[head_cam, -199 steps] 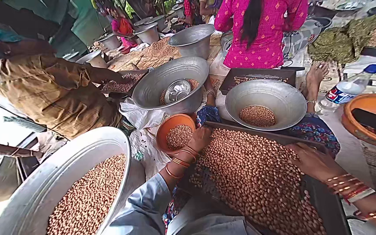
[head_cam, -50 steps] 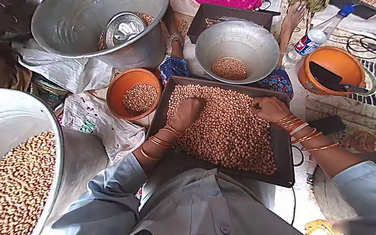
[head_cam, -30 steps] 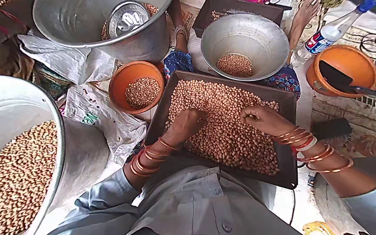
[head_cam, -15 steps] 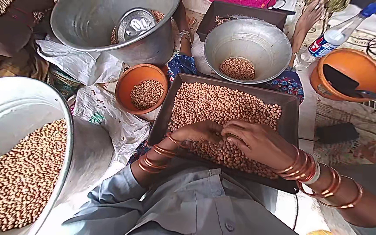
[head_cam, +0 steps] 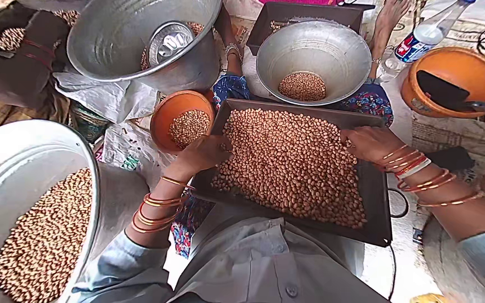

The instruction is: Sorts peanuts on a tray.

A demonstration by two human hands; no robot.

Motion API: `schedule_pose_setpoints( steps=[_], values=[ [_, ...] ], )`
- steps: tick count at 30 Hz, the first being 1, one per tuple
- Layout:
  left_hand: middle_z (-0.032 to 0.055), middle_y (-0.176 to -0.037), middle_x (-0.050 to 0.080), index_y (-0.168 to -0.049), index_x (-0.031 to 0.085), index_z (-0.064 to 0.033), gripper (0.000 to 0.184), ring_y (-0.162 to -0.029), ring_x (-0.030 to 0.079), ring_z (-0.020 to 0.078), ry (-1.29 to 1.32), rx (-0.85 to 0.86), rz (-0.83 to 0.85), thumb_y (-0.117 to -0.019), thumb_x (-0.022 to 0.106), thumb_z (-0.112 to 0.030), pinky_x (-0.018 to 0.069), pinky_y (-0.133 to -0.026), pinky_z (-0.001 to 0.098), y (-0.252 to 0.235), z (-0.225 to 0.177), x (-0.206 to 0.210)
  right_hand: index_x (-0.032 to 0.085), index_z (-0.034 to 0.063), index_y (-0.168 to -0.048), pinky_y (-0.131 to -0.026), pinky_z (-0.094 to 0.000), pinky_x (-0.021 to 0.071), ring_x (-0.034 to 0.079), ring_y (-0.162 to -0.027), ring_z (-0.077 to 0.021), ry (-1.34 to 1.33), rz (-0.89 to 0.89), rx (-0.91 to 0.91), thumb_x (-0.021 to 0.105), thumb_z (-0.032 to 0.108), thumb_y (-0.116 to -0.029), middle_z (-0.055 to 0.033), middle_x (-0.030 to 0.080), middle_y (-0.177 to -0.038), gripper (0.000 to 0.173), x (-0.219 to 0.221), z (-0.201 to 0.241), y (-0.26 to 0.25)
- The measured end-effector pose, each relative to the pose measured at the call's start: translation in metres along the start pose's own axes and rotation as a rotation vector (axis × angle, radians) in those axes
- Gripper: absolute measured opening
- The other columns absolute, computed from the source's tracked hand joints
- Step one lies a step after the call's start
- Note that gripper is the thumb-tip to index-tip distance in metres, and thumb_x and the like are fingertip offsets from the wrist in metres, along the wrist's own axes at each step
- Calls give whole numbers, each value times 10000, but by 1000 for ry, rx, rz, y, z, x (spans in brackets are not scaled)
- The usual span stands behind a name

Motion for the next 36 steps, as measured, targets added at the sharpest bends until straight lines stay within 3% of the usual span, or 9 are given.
schedule_pose_setpoints(
  steps=[3,6,10,15,18,21,24,28,36],
  values=[
    [203,-937,715,-1102,726,-23,305,-889,692,391,-167,-119,246,-946,758,-283,532,-819,627,-3,-11,43,663,41,-1202,-820,-625,517,680,-1025,-450,22,124,-5,729,99,-927,-229,706,-1056,289,9,15,5],
    [263,-1104,678,-1325,577,31,566,-1064,662,437,-192,-43,439,-964,724,-378,505,-914,644,4,-44,78,591,-14,-1328,-844,-590,531,680,-1009,-429,-28,207,-54,752,65,-873,-233,695,-1057,489,22,39,15],
    [262,-1053,650,-1272,541,62,561,-1005,649,441,-58,59,515,-914,761,-310,504,-841,650,12,-88,100,342,-55,-1531,-976,-595,480,620,-1171,-435,-177,421,-106,759,173,-927,-288,625,-1254,769,31,77,29],
    [224,-1203,630,-1387,452,87,551,-1090,631,240,469,155,458,-955,701,-148,504,-967,441,9,-123,104,501,-116,-1329,-963,-524,472,613,-1106,-362,-532,393,-190,788,77,-882,-278,619,-1185,565,33,103,33],
    [254,-1337,595,-1600,212,7,752,-1129,646,226,614,242,361,-1010,643,-171,519,-992,401,7,-130,82,511,-61,-1351,-969,-430,478,608,-1102,-256,-748,302,-139,746,50,-922,-220,622,-1196,502,16,105,39],
    [129,-1131,678,-1476,457,-110,513,-751,692,190,507,289,53,-1003,654,-90,606,-650,367,3,-109,36,537,3,-1403,-952,-320,516,627,-1103,-136,-948,67,-299,710,77,-942,-135,634,-1275,498,-6,100,43],
    [186,-1050,724,-1112,718,-43,157,-889,713,384,44,169,-346,-966,663,-67,569,-768,597,-20,-57,-9,660,118,-1225,-711,-229,597,692,-831,-75,-1102,-115,-507,642,35,-938,-18,704,-1115,299,-30,95,46],
    [265,-1051,715,-1105,734,-26,224,-998,686,497,-278,-109,-279,-1034,587,-179,516,-836,687,-54,-5,-15,680,134,-1163,-680,-306,639,729,-857,-132,-993,-266,-530,575,89,-985,-7,725,-1112,212,-49,75,45],
    [290,-1001,708,-1046,718,6,178,-949,684,526,-437,-194,-222,-985,627,-135,513,-763,689,-63,-8,2,719,136,-1109,-823,-345,584,695,-893,-107,-709,-441,-422,609,91,-995,-4,732,-1061,164,-55,42,30]
  ],
)
Point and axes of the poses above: each hand's wrist, its own y-axis away from the middle knuckle, its own x-axis out of the palm, z = x × y, the point moved 8 cm from there along -y, towards the middle knuckle
